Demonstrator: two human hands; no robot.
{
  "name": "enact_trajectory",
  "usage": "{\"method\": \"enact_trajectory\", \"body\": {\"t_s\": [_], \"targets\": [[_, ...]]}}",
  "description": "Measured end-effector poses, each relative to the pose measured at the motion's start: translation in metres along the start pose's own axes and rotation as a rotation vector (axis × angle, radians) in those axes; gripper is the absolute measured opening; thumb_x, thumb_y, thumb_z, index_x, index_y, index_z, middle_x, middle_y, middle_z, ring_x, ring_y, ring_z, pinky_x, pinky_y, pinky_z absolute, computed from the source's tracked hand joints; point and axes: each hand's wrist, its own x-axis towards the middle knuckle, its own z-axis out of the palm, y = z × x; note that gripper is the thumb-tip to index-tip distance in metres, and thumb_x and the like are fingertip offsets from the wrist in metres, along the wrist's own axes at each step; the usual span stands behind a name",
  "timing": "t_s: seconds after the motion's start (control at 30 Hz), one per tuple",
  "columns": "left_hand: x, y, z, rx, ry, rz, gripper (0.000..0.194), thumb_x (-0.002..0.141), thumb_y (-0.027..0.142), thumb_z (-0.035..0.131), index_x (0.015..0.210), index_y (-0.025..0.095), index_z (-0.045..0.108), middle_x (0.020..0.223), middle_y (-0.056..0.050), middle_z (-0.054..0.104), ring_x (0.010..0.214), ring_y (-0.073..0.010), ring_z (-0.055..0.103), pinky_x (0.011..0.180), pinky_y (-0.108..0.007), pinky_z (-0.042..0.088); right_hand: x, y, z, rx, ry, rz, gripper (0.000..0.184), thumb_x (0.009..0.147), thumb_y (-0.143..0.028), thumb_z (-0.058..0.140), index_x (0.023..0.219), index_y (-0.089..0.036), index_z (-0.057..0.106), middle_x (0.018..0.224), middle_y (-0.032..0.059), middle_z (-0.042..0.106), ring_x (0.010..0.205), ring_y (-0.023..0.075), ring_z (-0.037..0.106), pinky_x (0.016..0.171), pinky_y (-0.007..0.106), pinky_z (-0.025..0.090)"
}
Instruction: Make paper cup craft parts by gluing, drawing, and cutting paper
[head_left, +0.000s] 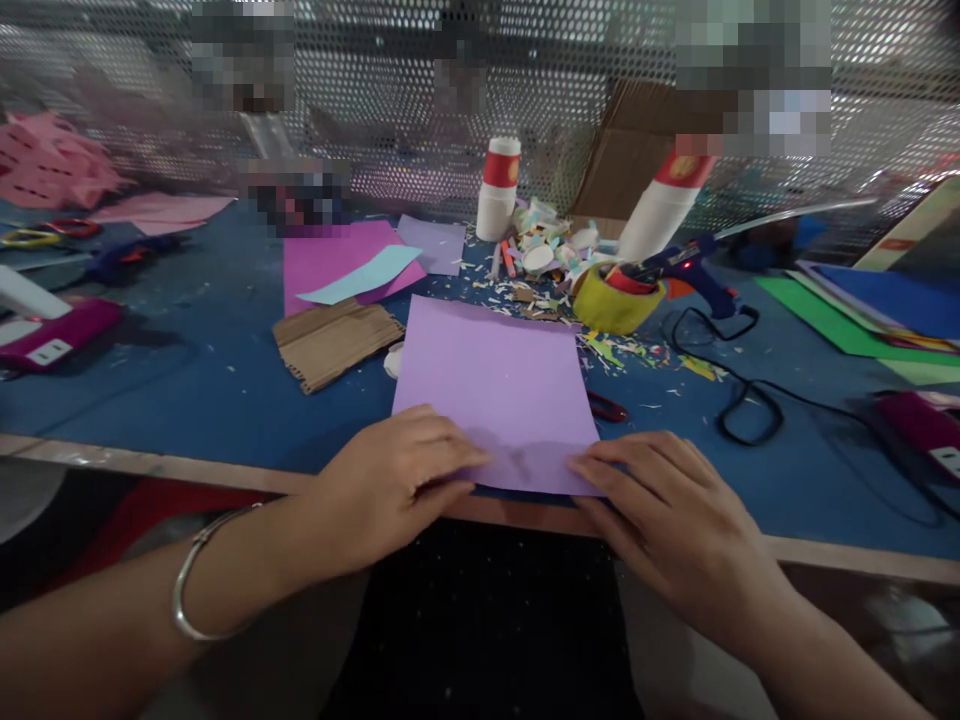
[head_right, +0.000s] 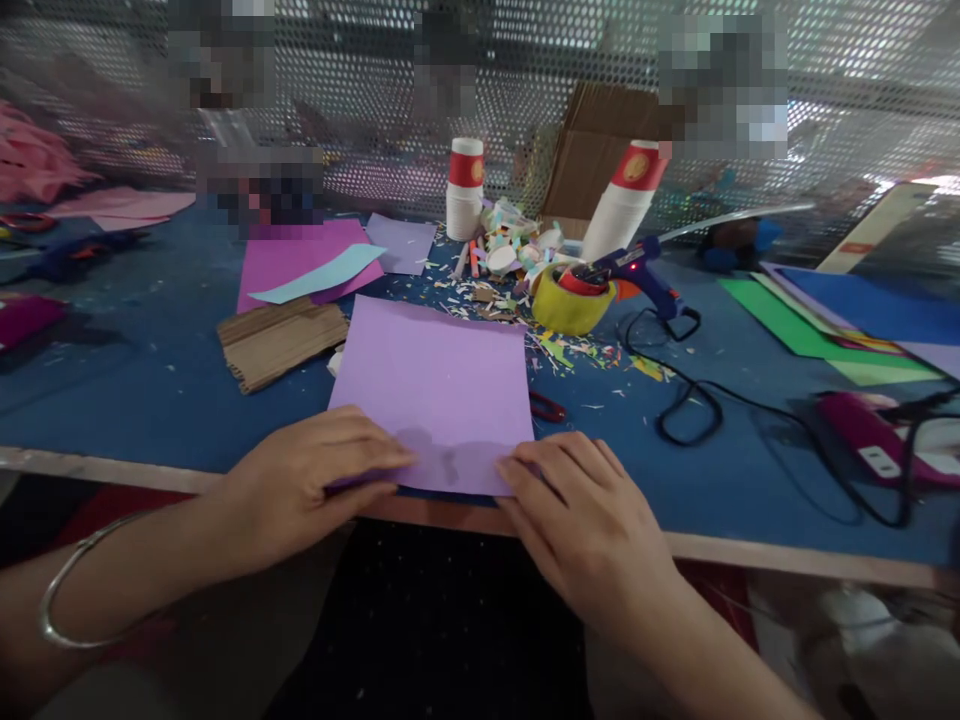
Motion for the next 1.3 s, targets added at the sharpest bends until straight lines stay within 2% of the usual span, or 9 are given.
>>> {"method": "enact_trajectory", "body": {"t_s": [0.17,0.33,0.43,0.6,0.73,0.87,0.97,1.17,1.3], "targets": [[0.003,-0.011,-0.015,-0.184,-0.203,-0.211,0.062,0.09,0.043,0.072,0.146,0.027,0.051,0.12,-0.004,0.071,0.095,-0.015,0.068,0.085,-0.028,0.057,0.011,-0.011,0.005,0.12,-0.008,-0.06,0.016,0.097,-0.009,0.057,0.101,-0.01,0.072,0.094,0.0111,0.072,0.082,0.022,0.061,0.07,0.038,0.054],[-0.015,-0.023,-0.044,0.011,-0.243,-0.158,0.081,0.082,0.029,0.079,0.153,0.033,0.04,0.149,-0.009,0.055,0.134,-0.0268,0.054,0.11,-0.044,0.047,0.008,-0.01,0.007,0.12,0.025,-0.058,0.016,0.095,-0.005,0.058,0.103,-0.011,0.071,0.094,0.0098,0.073,0.081,0.021,0.062,0.069,0.037,0.055],[-0.023,-0.021,-0.049,0.092,-0.213,-0.148,0.073,0.082,0.031,0.079,0.147,0.028,0.047,0.143,-0.01,0.058,0.132,-0.028,0.055,0.111,-0.047,0.046,0.006,-0.008,0.008,0.121,0.031,-0.051,0.016,0.094,-0.005,0.06,0.104,-0.011,0.071,0.093,0.0092,0.073,0.081,0.0205,0.062,0.069,0.037,0.056],[-0.02,-0.005,-0.033,0.138,-0.217,-0.031,0.051,0.091,0.039,0.07,0.139,0.024,0.055,0.14,-0.011,0.06,0.131,-0.0269,0.054,0.109,-0.045,0.048,0.004,-0.008,0.009,0.112,0.049,-0.055,0.017,0.094,-0.004,0.059,0.105,-0.012,0.071,0.092,0.0087,0.073,0.08,0.0206,0.062,0.068,0.037,0.056],[-0.015,-0.01,-0.035,0.203,0.089,-0.156,0.034,0.095,0.043,0.064,0.123,0.023,0.061,0.126,-0.009,0.066,0.12,-0.0246,0.061,0.101,-0.041,0.051,0.002,-0.007,0.009,0.1,0.075,-0.045,0.021,0.092,-0.001,0.061,0.109,-0.009,0.07,0.093,0.0105,0.073,0.081,0.0209,0.064,0.069,0.037,0.057],[-0.011,-0.019,-0.047,0.194,0.2,-0.258,0.017,0.1,0.035,0.056,0.096,0.022,0.066,0.094,-0.003,0.073,0.082,-0.0161,0.069,0.069,-0.027,0.052,0.0,-0.005,0.007,0.068,0.166,-0.007,0.021,0.091,0.0,0.063,0.109,-0.007,0.07,0.091,0.0105,0.073,0.082,0.0188,0.065,0.073,0.035,0.057],[-0.006,-0.018,-0.047,0.137,0.118,-0.278,0.024,0.101,0.033,0.051,0.091,0.02,0.069,0.081,-0.001,0.072,0.069,-0.0136,0.067,0.059,-0.025,0.049,0.0,-0.004,0.005,0.04,0.229,0.044,0.022,0.09,0.0,0.066,0.109,-0.011,0.07,0.092,0.0088,0.075,0.081,0.0176,0.066,0.075,0.034,0.057],[0.008,-0.01,-0.028,0.074,-0.146,-0.199,0.032,0.103,0.037,0.049,0.124,0.022,0.069,0.124,-0.007,0.071,0.119,-0.022,0.064,0.104,-0.041,0.052,-0.004,-0.004,0.003,0.018,0.316,0.119,0.023,0.089,-0.001,0.07,0.108,-0.014,0.069,0.093,0.0091,0.076,0.082,0.019,0.068,0.078,0.036,0.056],[0.015,-0.015,-0.02,0.193,-0.18,-0.165,0.039,0.103,0.036,0.049,0.137,0.021,0.062,0.131,-0.011,0.065,0.125,-0.0255,0.058,0.107,-0.047,0.049,-0.006,-0.004,0.003,0.011,0.318,0.126,0.026,0.089,-0.001,0.069,0.111,-0.016,0.068,0.093,0.0087,0.076,0.081,0.0193,0.068,0.078,0.037,0.056]]}}
